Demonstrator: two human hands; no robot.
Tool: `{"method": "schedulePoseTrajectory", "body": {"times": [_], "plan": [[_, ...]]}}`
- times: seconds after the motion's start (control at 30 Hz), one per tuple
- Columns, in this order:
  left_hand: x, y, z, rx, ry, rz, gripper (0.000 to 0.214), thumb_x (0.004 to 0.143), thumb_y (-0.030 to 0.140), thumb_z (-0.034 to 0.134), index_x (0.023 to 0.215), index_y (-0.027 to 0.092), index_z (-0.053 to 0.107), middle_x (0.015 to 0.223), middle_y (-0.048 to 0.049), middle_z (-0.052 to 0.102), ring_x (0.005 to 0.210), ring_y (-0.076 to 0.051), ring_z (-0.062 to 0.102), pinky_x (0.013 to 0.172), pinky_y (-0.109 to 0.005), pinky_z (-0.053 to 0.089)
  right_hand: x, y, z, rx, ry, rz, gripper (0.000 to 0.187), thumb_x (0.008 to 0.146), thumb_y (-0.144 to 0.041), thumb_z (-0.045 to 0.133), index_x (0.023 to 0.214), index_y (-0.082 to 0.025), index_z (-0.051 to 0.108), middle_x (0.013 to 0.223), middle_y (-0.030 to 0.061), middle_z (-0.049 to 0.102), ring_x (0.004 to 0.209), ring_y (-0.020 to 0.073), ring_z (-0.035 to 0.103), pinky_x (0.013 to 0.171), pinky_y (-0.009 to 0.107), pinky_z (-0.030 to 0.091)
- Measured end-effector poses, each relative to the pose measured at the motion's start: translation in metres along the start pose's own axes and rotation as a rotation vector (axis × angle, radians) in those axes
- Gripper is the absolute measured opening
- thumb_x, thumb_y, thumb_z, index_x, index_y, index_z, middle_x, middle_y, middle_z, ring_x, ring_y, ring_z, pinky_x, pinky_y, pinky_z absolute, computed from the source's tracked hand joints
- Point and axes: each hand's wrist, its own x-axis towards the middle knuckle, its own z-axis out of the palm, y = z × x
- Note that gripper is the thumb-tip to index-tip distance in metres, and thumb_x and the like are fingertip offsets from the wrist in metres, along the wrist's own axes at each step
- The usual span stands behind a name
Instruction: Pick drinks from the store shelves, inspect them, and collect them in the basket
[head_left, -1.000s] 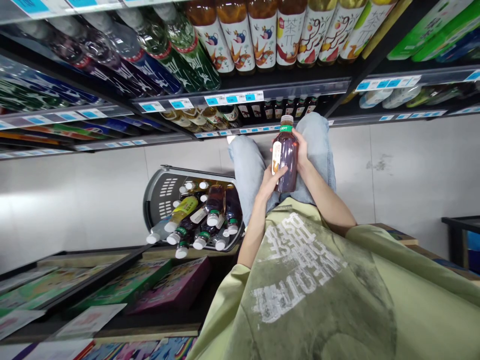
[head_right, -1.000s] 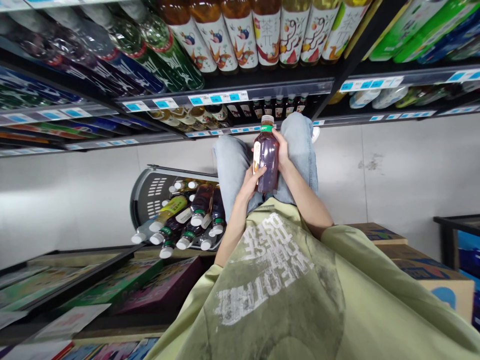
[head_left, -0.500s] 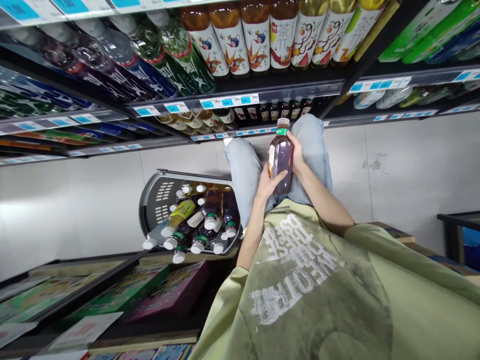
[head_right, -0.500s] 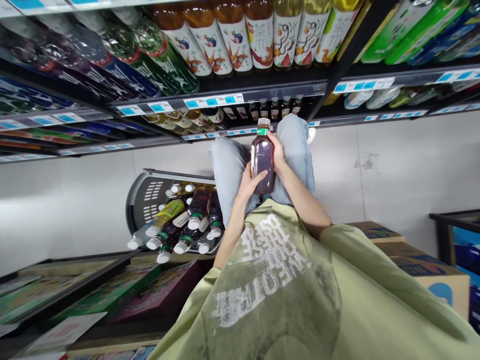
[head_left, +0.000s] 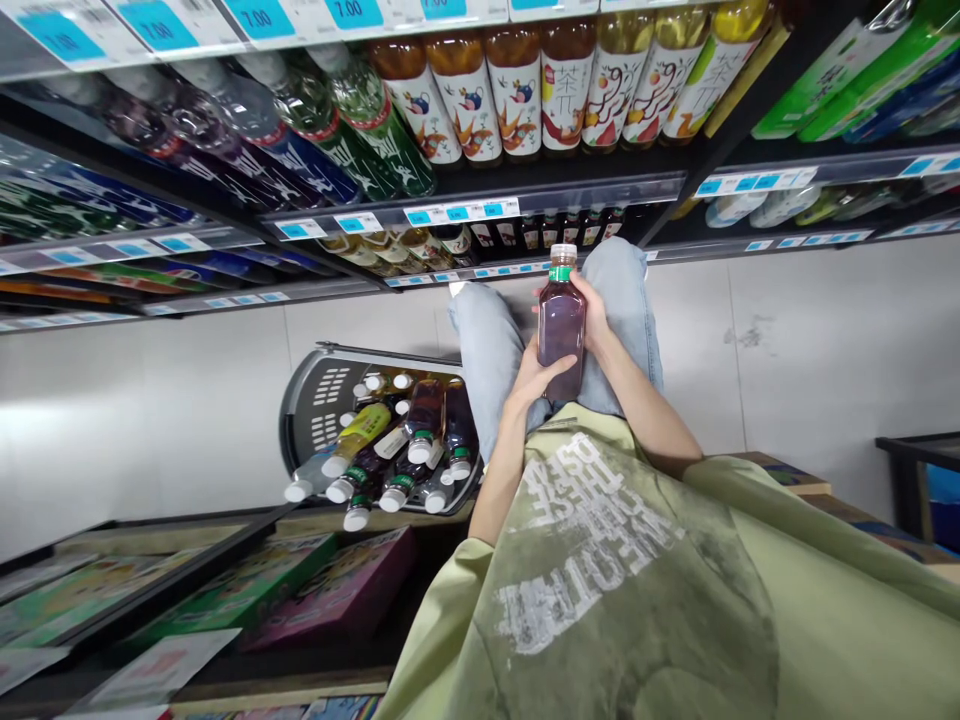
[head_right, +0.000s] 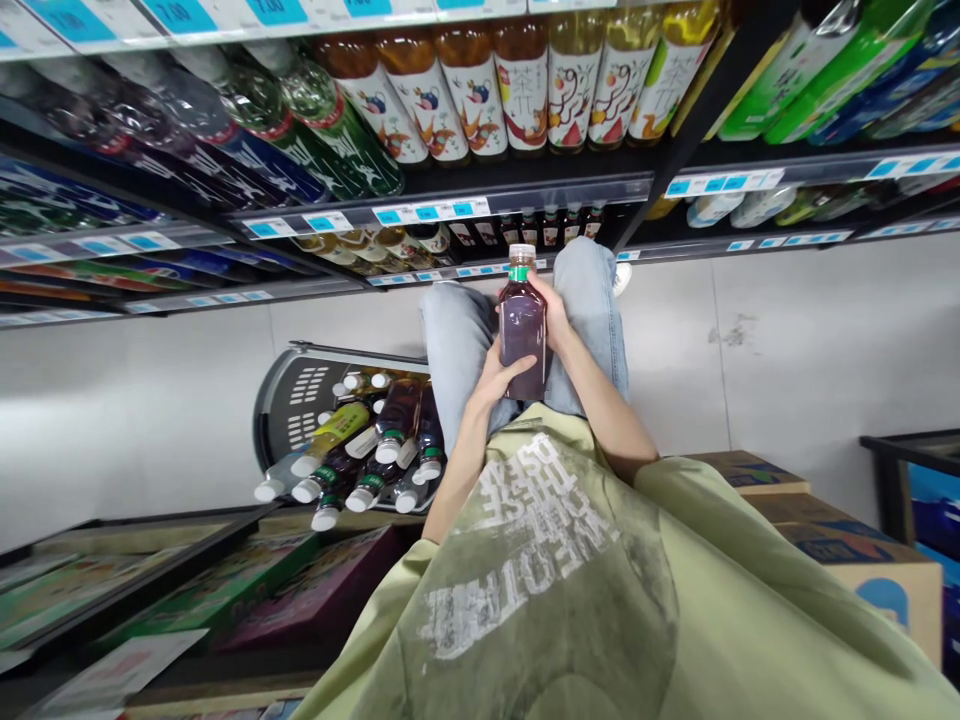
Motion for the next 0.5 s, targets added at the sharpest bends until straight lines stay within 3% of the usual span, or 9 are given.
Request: {"method": "schedulePoseTrajectory", "body": {"times": [0.23,0.37,0.5], "plan": [[-0.014,-0.012,-0.008,-0.272,-0.224,-0.319,0.080,0.063,0.065,0.088,0.130,0.026,0.068,0.115,-0.0083,0.081,0.116,-0.040,0.076,0.099,-0.058,0.063,-0.020,-0.002,0.002,0.175,-0.141,0.015,0.055,0.096,-0.076,0.058,0.100,-0.022,0.066,0.082,0.0047,0.078,0.079,0.0265,0.079,0.065,0.037,0.067],[-0.009,-0.018,-0.009,-0.195,-0.110,-0.314,0.077,0.060,0.059,0.091,0.126,0.027,0.070,0.116,-0.0082,0.083,0.110,-0.036,0.077,0.096,-0.050,0.064,-0.020,-0.001,0.001,0.208,-0.117,-0.033,0.055,0.093,-0.077,0.061,0.093,-0.022,0.065,0.079,0.0034,0.076,0.073,0.0236,0.076,0.064,0.035,0.065],[-0.004,-0.019,-0.008,-0.165,-0.058,-0.336,0.068,0.068,0.063,0.086,0.122,0.025,0.070,0.112,-0.0100,0.083,0.106,-0.034,0.078,0.093,-0.047,0.064,-0.011,-0.004,0.001,0.193,-0.090,-0.009,0.055,0.094,-0.076,0.062,0.091,-0.021,0.065,0.073,0.0034,0.073,0.073,0.0241,0.075,0.064,0.034,0.064]]}}
